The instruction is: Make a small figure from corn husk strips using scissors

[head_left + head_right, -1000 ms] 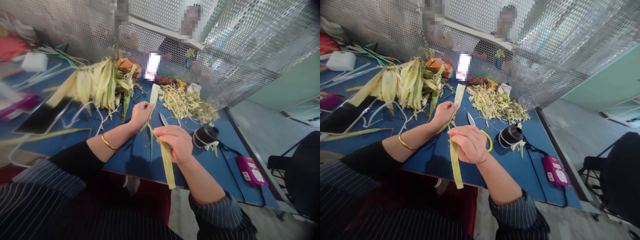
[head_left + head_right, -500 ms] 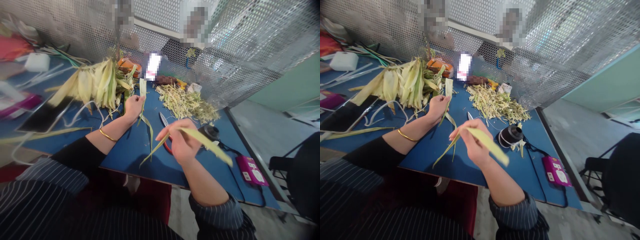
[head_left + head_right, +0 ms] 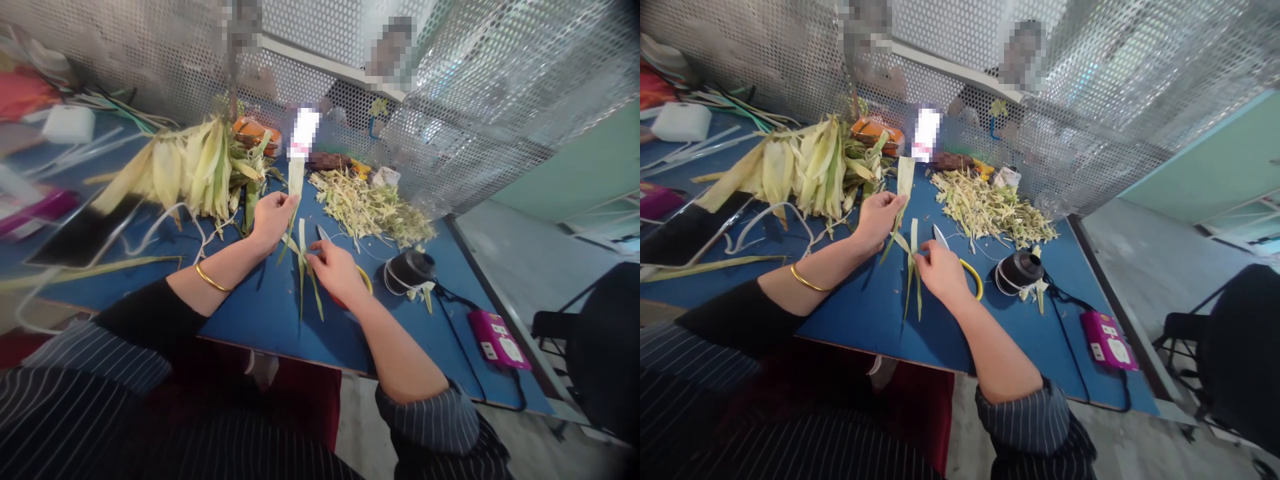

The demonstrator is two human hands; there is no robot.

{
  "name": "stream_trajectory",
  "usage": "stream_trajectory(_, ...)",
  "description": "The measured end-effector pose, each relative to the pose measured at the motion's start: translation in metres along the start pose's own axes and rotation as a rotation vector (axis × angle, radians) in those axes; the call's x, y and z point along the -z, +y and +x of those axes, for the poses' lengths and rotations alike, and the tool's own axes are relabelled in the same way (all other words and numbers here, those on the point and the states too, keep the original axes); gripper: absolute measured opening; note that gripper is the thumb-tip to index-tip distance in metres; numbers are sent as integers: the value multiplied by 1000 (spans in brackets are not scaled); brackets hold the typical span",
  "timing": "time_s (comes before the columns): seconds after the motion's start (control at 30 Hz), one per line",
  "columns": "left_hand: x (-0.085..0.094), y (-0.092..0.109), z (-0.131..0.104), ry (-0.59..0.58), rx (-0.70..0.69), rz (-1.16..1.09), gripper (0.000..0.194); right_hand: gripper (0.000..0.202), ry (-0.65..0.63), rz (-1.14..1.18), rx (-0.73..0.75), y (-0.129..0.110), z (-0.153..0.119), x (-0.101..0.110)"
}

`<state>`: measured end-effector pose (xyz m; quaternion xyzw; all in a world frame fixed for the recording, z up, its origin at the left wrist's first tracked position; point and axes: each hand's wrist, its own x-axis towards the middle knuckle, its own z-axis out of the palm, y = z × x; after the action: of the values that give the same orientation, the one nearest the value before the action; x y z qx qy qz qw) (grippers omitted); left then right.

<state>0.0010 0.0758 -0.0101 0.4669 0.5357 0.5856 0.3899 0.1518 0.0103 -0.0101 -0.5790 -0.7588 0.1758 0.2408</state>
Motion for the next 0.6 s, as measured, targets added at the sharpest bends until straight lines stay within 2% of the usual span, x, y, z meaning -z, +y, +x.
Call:
stream_trajectory(0.1, -6, 1, -16, -45, -72, 12, 29, 23, 108, 99, 13, -1, 3, 8)
stream_trajectory(0.23, -12, 5, -42, -251, -70, 45, 30, 33, 259, 621, -93, 3, 10, 14)
stream_trajectory(0.3, -14, 8, -53, -349, -97, 61, 31, 34, 332, 800, -158, 7, 14, 17)
stream_trajectory(0.43, -15, 13, -62, -501, -93, 59, 28, 26, 455, 868, -181, 12, 16, 20)
stream_trajectory(0.5, -15, 17, -60, -490, -55, 0, 25, 22, 442, 856, -155, 11, 15, 19)
stream_trajectory(0.6, -14, 22, -54, -376, -15, -110, 21, 21, 332, 833, -112, 5, 10, 15)
